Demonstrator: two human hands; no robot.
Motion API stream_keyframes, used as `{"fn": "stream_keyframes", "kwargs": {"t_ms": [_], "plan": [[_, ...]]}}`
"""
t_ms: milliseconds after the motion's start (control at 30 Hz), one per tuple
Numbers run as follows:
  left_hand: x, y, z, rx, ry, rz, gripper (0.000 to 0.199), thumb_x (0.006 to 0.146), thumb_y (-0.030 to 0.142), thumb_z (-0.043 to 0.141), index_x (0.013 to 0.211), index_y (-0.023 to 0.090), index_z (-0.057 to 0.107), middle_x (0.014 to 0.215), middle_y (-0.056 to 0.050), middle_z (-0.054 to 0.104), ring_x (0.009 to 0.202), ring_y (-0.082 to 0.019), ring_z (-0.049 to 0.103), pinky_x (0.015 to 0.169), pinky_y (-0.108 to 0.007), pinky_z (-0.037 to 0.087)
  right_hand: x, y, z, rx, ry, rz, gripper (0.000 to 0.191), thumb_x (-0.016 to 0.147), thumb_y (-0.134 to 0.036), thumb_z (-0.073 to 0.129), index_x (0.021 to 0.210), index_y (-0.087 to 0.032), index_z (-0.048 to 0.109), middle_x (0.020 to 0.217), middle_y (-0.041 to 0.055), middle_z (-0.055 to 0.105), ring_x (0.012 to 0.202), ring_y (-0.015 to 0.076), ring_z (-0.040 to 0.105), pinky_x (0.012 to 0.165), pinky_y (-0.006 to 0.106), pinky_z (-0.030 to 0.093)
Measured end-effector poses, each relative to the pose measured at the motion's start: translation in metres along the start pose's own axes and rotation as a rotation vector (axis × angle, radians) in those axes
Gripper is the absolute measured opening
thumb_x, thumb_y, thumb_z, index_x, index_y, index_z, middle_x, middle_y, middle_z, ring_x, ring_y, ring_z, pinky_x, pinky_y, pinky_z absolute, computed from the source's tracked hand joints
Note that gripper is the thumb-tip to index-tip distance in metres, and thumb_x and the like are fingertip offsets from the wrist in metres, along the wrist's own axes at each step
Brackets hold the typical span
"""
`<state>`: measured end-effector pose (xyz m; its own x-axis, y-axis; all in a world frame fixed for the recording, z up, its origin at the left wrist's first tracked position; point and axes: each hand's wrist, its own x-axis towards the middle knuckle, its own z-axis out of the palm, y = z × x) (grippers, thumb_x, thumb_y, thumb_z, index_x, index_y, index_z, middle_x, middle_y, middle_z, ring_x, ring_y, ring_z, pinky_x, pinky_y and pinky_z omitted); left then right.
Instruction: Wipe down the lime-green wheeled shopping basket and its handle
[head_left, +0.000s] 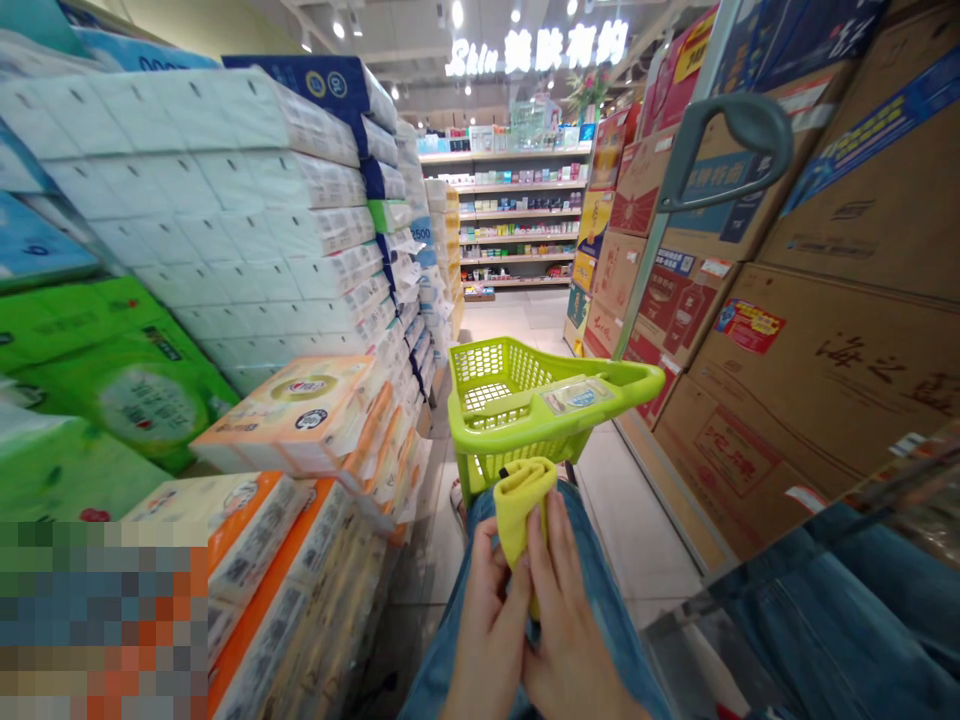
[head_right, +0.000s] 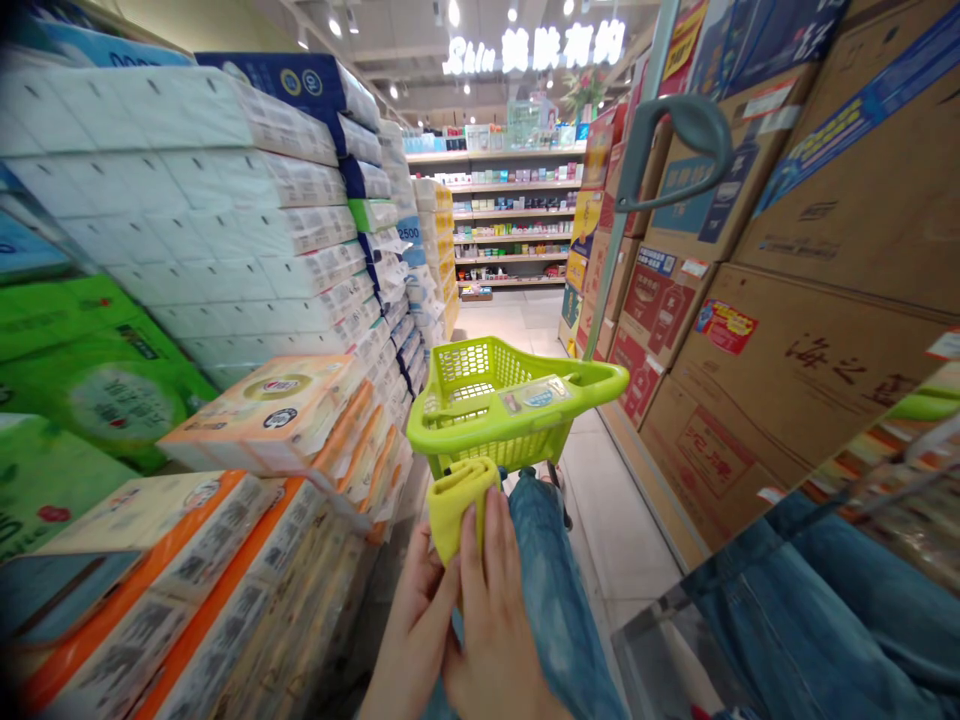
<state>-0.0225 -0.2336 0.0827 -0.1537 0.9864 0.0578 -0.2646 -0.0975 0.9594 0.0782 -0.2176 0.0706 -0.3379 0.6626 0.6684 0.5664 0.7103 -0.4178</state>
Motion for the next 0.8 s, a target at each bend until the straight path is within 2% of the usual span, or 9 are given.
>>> {"fn": "stream_keyframes", "kwargs": {"t_ms": [133, 267, 333, 400, 433, 500, 567, 633, 800], "plan": [[-0.001, 0.000, -0.007, 0.349, -0.052, 0.182, 0.050, 0.090, 0.037, 0.063, 0.137, 0.023, 0.052, 0.136, -0.011, 0.062, 0.130, -0.027, 0.056, 0.106, -0.043, 0.048, 0.012, 0.012, 0.006, 0.058, 0.163, -0.071, 0.074, 0.090, -0.011, 0.047, 0.158, -0.024, 0.023, 0.164, 0.0101, 0.025, 0.148, 0.0316, 0.030, 0.112, 0.055, 0.042], [0.016, 0.028, -0.036, 0.777, -0.206, 0.533, 0.046, 0.090, 0.026, 0.062, 0.135, 0.028, 0.058, 0.144, -0.008, 0.057, 0.139, -0.027, 0.046, 0.118, -0.050, 0.035, 0.040, 0.033, -0.007, 0.169, 0.191, -0.094, 0.065, 0.092, -0.012, 0.043, 0.154, -0.029, 0.034, 0.156, 0.0087, 0.042, 0.141, 0.0267, 0.043, 0.112, 0.050, 0.043], [0.036, 0.042, -0.054, 0.918, -0.186, 0.691, 0.048, 0.092, 0.019, 0.055, 0.138, 0.031, 0.054, 0.141, -0.005, 0.060, 0.139, -0.023, 0.046, 0.118, -0.049, 0.034, 0.058, 0.044, -0.016, 0.159, 0.200, -0.056, 0.066, 0.090, -0.008, 0.042, 0.151, -0.029, 0.038, 0.152, 0.0072, 0.047, 0.140, 0.0247, 0.044, 0.114, 0.049, 0.040], [0.060, 0.050, -0.072, 1.074, -0.080, 0.801, 0.055, 0.093, 0.016, 0.051, 0.146, 0.030, 0.045, 0.146, -0.005, 0.055, 0.144, -0.023, 0.040, 0.120, -0.052, 0.029, 0.076, 0.055, -0.023, 0.076, 0.230, -0.040, 0.068, 0.086, -0.005, 0.042, 0.150, -0.029, 0.041, 0.149, 0.0058, 0.051, 0.144, 0.0247, 0.039, 0.117, 0.051, 0.035], [0.072, 0.050, -0.079, 1.161, -0.050, 0.824, 0.061, 0.093, 0.016, 0.050, 0.151, 0.028, 0.037, 0.152, -0.007, 0.049, 0.147, -0.024, 0.035, 0.121, -0.053, 0.027, 0.083, 0.060, -0.025, 0.013, 0.239, -0.041, 0.069, 0.085, -0.004, 0.042, 0.149, -0.028, 0.042, 0.149, 0.0054, 0.052, 0.147, 0.0252, 0.034, 0.119, 0.054, 0.031], [0.093, 0.047, -0.088, 1.298, -0.074, 0.796, 0.070, 0.092, 0.014, 0.047, 0.157, 0.024, 0.021, 0.159, -0.010, 0.038, 0.151, -0.025, 0.026, 0.121, -0.053, 0.026, 0.094, 0.067, -0.022, -0.119, 0.241, -0.043, 0.070, 0.081, -0.002, 0.043, 0.147, -0.026, 0.045, 0.149, 0.0053, 0.052, 0.150, 0.0263, 0.027, 0.122, 0.060, 0.019], [0.106, 0.040, -0.092, 1.340, -0.116, 0.791, 0.075, 0.091, 0.012, 0.045, 0.159, 0.021, 0.012, 0.161, -0.012, 0.034, 0.151, -0.024, 0.027, 0.121, -0.050, 0.028, 0.099, 0.068, -0.012, -0.196, 0.219, -0.038, 0.073, 0.078, 0.000, 0.042, 0.146, -0.024, 0.046, 0.151, 0.0058, 0.050, 0.151, 0.0260, 0.027, 0.122, 0.061, 0.011], [0.111, 0.032, -0.091, 1.321, -0.104, 0.799, 0.076, 0.090, 0.011, 0.043, 0.158, 0.020, 0.011, 0.161, -0.014, 0.033, 0.150, -0.023, 0.028, 0.121, -0.050, 0.029, 0.101, 0.060, 0.005, -0.197, 0.197, -0.035, 0.075, 0.076, 0.001, 0.040, 0.147, -0.022, 0.044, 0.151, 0.0072, 0.050, 0.149, 0.0242, 0.032, 0.123, 0.058, 0.012], [0.110, 0.016, -0.089, 1.214, -0.037, 0.808, 0.071, 0.091, 0.013, 0.045, 0.156, 0.021, 0.019, 0.159, -0.016, 0.035, 0.151, -0.026, 0.026, 0.119, -0.053, 0.032, 0.100, 0.019, 0.049, -0.055, 0.174, -0.072, 0.075, 0.078, -0.001, 0.039, 0.151, -0.017, 0.040, 0.149, 0.0096, 0.051, 0.145, 0.0203, 0.039, 0.122, 0.046, 0.027]]}}
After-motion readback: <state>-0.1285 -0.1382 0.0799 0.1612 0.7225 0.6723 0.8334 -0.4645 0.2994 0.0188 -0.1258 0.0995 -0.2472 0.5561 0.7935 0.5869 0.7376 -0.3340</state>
